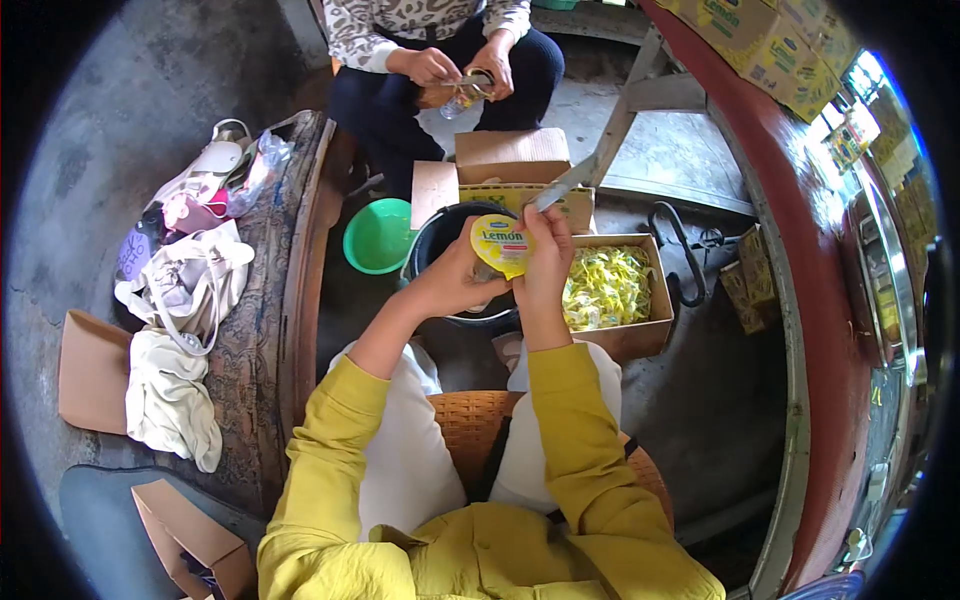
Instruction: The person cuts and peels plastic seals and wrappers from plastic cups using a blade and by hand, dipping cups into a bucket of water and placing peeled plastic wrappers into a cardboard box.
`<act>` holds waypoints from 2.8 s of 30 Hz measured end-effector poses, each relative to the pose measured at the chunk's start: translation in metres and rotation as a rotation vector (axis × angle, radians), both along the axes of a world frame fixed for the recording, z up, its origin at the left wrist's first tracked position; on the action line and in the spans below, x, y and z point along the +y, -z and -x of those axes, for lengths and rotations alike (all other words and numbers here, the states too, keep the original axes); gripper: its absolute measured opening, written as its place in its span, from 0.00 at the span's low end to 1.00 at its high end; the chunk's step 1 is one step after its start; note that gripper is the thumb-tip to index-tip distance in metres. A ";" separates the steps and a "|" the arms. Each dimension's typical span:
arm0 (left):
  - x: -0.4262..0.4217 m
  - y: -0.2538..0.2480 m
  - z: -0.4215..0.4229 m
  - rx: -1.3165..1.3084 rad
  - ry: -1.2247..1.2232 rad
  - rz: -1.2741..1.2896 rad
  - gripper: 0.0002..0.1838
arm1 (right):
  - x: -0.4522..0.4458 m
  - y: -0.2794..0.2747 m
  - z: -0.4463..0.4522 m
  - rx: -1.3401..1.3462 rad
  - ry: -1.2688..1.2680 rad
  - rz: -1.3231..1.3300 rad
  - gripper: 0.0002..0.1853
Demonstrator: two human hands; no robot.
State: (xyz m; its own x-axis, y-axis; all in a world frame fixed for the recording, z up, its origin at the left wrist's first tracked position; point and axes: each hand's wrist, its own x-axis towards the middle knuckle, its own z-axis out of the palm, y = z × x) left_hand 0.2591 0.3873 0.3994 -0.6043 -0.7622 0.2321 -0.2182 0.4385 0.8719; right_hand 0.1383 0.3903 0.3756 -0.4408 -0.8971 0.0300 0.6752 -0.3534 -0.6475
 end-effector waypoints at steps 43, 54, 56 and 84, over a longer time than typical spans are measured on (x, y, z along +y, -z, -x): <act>-0.058 0.075 -0.070 -0.033 -0.089 -0.076 0.32 | -0.012 0.016 0.023 1.856 -0.045 0.257 0.08; -0.058 0.078 -0.067 -0.047 -0.068 -0.050 0.33 | -0.010 0.015 0.017 1.906 -0.059 0.228 0.12; -0.060 0.081 -0.067 -0.039 -0.066 -0.044 0.33 | -0.008 0.012 0.016 1.918 -0.046 0.247 0.12; -0.057 0.075 -0.068 -0.067 -0.065 -0.076 0.35 | -0.007 0.009 0.018 1.934 -0.066 0.275 0.09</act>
State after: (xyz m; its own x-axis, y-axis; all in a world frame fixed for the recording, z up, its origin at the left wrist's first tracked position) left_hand 0.3272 0.3304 0.3245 -0.5655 -0.8140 0.1329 -0.3028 0.3548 0.8846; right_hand 0.1206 0.3831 0.3661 0.3798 -0.7954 0.4724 -0.7455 -0.5655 -0.3527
